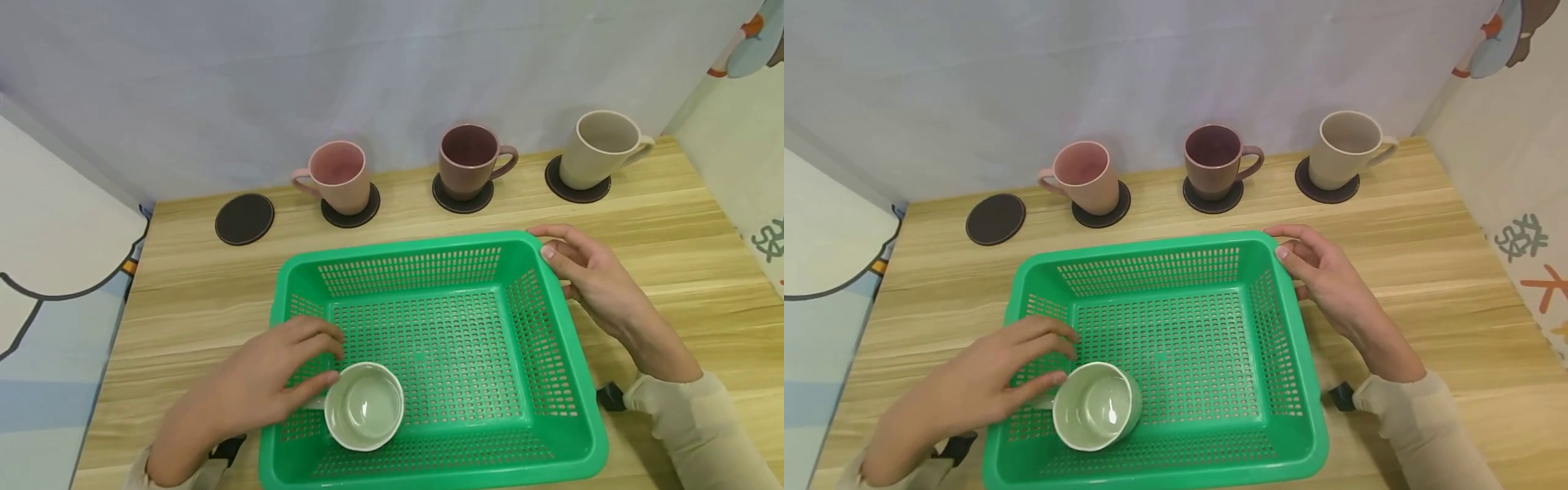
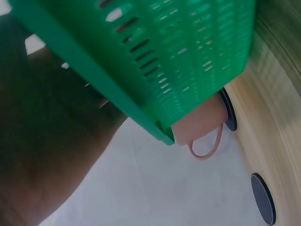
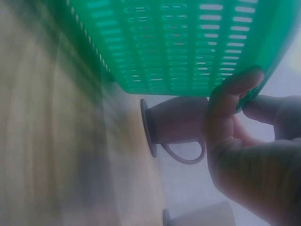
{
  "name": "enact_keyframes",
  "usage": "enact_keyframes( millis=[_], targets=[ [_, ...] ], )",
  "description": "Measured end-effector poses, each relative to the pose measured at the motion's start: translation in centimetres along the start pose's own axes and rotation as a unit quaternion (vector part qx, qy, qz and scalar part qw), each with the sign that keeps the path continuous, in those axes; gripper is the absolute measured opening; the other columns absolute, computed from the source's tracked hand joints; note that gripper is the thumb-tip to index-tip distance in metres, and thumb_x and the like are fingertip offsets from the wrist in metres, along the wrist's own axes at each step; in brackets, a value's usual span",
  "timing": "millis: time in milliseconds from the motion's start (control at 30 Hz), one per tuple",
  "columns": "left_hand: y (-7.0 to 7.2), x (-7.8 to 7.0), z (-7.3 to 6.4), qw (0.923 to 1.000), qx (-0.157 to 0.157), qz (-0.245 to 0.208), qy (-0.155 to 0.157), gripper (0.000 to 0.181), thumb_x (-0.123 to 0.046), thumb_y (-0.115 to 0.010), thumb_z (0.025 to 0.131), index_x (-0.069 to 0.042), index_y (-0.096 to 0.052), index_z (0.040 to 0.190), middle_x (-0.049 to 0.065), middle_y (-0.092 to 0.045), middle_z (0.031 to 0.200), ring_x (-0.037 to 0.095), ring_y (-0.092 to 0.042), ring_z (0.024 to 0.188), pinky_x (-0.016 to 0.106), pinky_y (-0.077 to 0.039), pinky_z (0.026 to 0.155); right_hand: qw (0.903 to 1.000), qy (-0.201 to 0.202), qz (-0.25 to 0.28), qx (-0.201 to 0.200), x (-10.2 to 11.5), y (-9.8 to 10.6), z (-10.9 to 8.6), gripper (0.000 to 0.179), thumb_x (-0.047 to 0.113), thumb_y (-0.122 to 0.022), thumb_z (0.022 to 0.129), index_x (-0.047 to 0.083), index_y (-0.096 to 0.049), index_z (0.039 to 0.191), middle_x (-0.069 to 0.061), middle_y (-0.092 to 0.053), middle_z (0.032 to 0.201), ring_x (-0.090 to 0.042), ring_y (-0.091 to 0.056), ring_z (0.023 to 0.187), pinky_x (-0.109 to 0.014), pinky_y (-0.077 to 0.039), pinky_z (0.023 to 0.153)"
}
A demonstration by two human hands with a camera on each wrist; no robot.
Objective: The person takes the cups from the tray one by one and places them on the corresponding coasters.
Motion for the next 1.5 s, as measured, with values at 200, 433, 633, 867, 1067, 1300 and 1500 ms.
enact_keyframes(
  millis=[200, 433, 633, 867, 1067, 1300, 1500],
  targets=[
    [-1.3, -0.3, -0.9, 0.9931, 0.088, -0.016, 0.076, 0.031, -0.037, -0.08, 0.093, -0.027, -0.065, 0.118, -0.018, -0.064, 0.119, 0.009, -0.061, 0.116, 0.041, -0.054, 0.101, 1.0, 0.001, 0.0, -0.001, 0.0, 0.1, -0.1, 0.033, 0.016, -0.054, 0.109, 0.013, -0.056, 0.142, 0.001, -0.073, 0.105, -0.011, -0.075, 0.083, -0.029, -0.064, 0.062],
    [-1.8, -1.0, -1.2, 0.9855, 0.138, 0.007, 0.098, 0.038, -0.041, -0.079, 0.092, -0.025, -0.062, 0.122, -0.015, -0.066, 0.115, 0.011, -0.062, 0.116, 0.043, -0.047, 0.107, 1.0, 0.0, -0.006, -0.001, -0.1, 0.1, -0.3, 0.033, 0.016, -0.054, 0.11, 0.012, -0.056, 0.143, 0.001, -0.073, 0.105, -0.011, -0.075, 0.084, -0.029, -0.064, 0.062],
    [-2.2, -1.2, -1.5, 0.9796, 0.17, 0.005, 0.107, 0.049, -0.053, -0.076, 0.092, -0.026, -0.06, 0.128, -0.016, -0.067, 0.116, 0.009, -0.062, 0.115, 0.042, -0.045, 0.11, 1.0, 0.001, -0.006, 0.001, -0.2, 0.0, -0.4, 0.034, 0.016, -0.054, 0.11, 0.012, -0.055, 0.143, 0.001, -0.073, 0.106, -0.011, -0.075, 0.084, -0.03, -0.064, 0.062],
    [-2.3, -1.6, -2.1, 0.9822, 0.166, 0.043, 0.076, 0.071, -0.052, -0.089, 0.078, -0.022, -0.056, 0.133, -0.015, -0.069, 0.117, 0.012, -0.063, 0.116, 0.04, -0.046, 0.108, 1.0, 0.003, 0.0, 0.001, -0.2, 0.0, -0.4, 0.034, 0.015, -0.054, 0.11, 0.012, -0.055, 0.143, 0.001, -0.073, 0.106, -0.011, -0.075, 0.084, -0.029, -0.064, 0.061],
    [-3.2, -1.8, -2.2, 0.9821, 0.14, 0.118, 0.045, 0.059, -0.051, -0.094, 0.068, -0.023, -0.062, 0.11, -0.012, -0.068, 0.102, 0.014, -0.064, 0.104, 0.043, -0.046, 0.106, 1.0, -0.001, 0.0, -0.005, -0.2, 0.0, -0.3, 0.035, 0.016, -0.055, 0.109, 0.012, -0.055, 0.144, 0.0, -0.073, 0.105, -0.011, -0.075, 0.082, -0.028, -0.064, 0.061],
    [-3.5, -1.7, -2.1, 0.9822, 0.096, 0.159, 0.024, 0.033, -0.029, -0.092, 0.074, -0.023, -0.07, 0.098, -0.011, -0.071, 0.094, 0.012, -0.067, 0.096, 0.041, -0.048, 0.101, 1.0, -0.002, 0.001, -0.005, -0.1, -0.1, -0.1, 0.035, 0.017, -0.055, 0.109, 0.011, -0.055, 0.143, 0.0, -0.074, 0.106, -0.011, -0.075, 0.083, -0.029, -0.064, 0.061],
    [-3.5, -1.5, -1.9, 0.9819, 0.101, 0.157, 0.028, 0.033, -0.033, -0.092, 0.074, -0.024, -0.071, 0.097, -0.012, -0.071, 0.092, 0.011, -0.067, 0.096, 0.042, -0.048, 0.103, 1.0, -0.001, 0.005, -0.005, 0.0, -0.1, -0.1, 0.034, 0.017, -0.055, 0.109, 0.011, -0.056, 0.142, 0.0, -0.073, 0.106, -0.011, -0.075, 0.082, -0.028, -0.064, 0.06]
  ],
)
Point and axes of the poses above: each hand's wrist, its own z-axis towards the middle knuckle, its own y-axis out of the back of the hand, x = y × z, the point moved 7 cm from there along z, towards the middle knuckle
